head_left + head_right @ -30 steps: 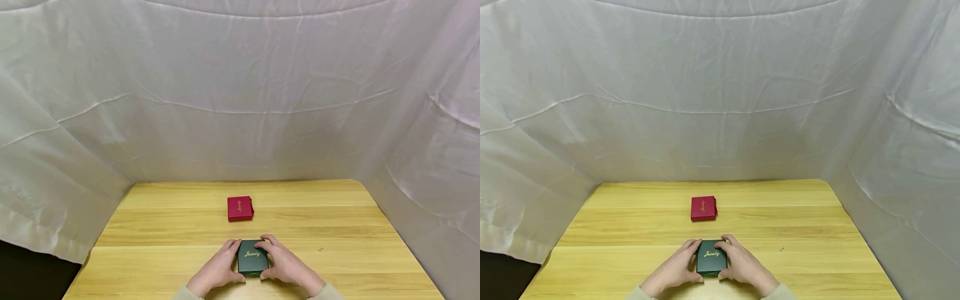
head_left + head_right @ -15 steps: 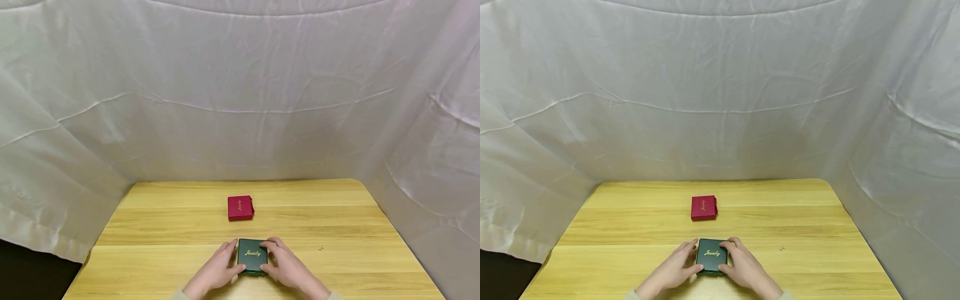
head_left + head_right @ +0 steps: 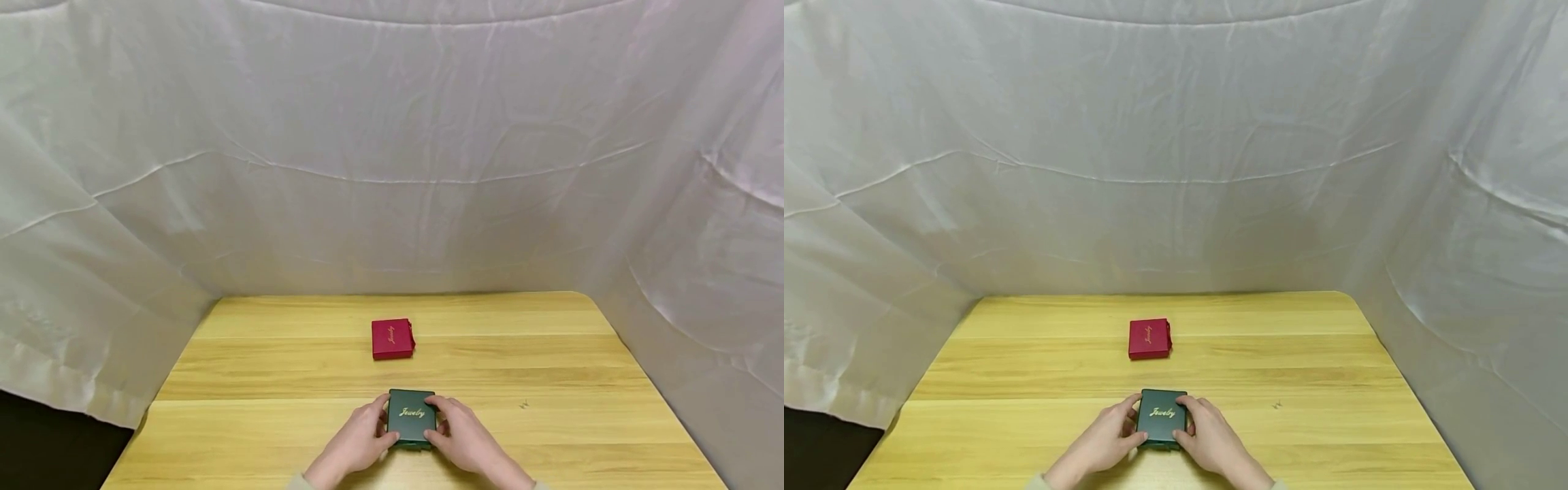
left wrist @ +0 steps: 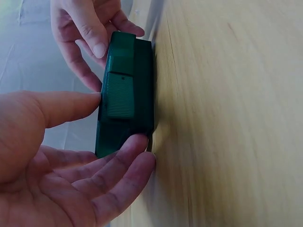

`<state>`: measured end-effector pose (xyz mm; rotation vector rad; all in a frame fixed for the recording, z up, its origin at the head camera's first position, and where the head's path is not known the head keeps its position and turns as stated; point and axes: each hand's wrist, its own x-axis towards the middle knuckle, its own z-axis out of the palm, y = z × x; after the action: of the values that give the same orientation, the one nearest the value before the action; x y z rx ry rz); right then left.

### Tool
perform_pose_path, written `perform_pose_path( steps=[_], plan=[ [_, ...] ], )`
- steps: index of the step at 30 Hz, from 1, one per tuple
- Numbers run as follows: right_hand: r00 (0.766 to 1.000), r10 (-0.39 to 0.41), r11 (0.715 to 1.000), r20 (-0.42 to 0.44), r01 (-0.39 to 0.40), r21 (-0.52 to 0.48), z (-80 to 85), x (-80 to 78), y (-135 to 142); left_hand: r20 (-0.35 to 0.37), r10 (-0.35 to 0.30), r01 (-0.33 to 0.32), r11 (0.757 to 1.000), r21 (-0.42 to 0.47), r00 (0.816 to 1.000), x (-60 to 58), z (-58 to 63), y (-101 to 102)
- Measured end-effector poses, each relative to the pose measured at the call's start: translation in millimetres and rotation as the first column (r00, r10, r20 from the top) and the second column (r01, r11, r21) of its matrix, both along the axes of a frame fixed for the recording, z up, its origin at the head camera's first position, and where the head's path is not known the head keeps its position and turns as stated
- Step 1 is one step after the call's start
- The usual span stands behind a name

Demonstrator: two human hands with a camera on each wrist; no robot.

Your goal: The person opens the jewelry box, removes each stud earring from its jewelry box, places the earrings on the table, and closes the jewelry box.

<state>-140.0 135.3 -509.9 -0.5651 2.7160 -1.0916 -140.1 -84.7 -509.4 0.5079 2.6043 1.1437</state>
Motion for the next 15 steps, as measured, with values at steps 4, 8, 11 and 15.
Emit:
perform_pose_path(
  steps=[4, 8, 11, 15],
  plan=[
    [1.000, 0.000, 1.000, 0.013, 0.000, -0.007, 0.4, -0.4, -0.3, 0.004, 0.002, -0.002, 1.000, 0.001, 1.000, -0.6, -0.7, 0.2],
    [1.000, 0.000, 1.000, 0.024, 0.001, -0.023, 0.8, -0.5, -0.2, 0.008, -0.001, 0.001, 1.000, 0.010, 1.000, -0.7, -1.0, 1.5],
    [1.000, -0.001, 0.999, 0.025, 0.002, -0.033, 0.7, -0.5, 0.4, 0.022, 0.002, -0.003, 1.000, 0.008, 1.000, -1.1, -1.1, 2.8],
    [1.000, -0.013, 0.999, 0.010, 0.014, -0.042, 0.2, -0.1, 2.6, 0.021, 0.005, -0.005, 1.000, 0.007, 1.000, -1.7, -0.3, 5.9]
  ],
)
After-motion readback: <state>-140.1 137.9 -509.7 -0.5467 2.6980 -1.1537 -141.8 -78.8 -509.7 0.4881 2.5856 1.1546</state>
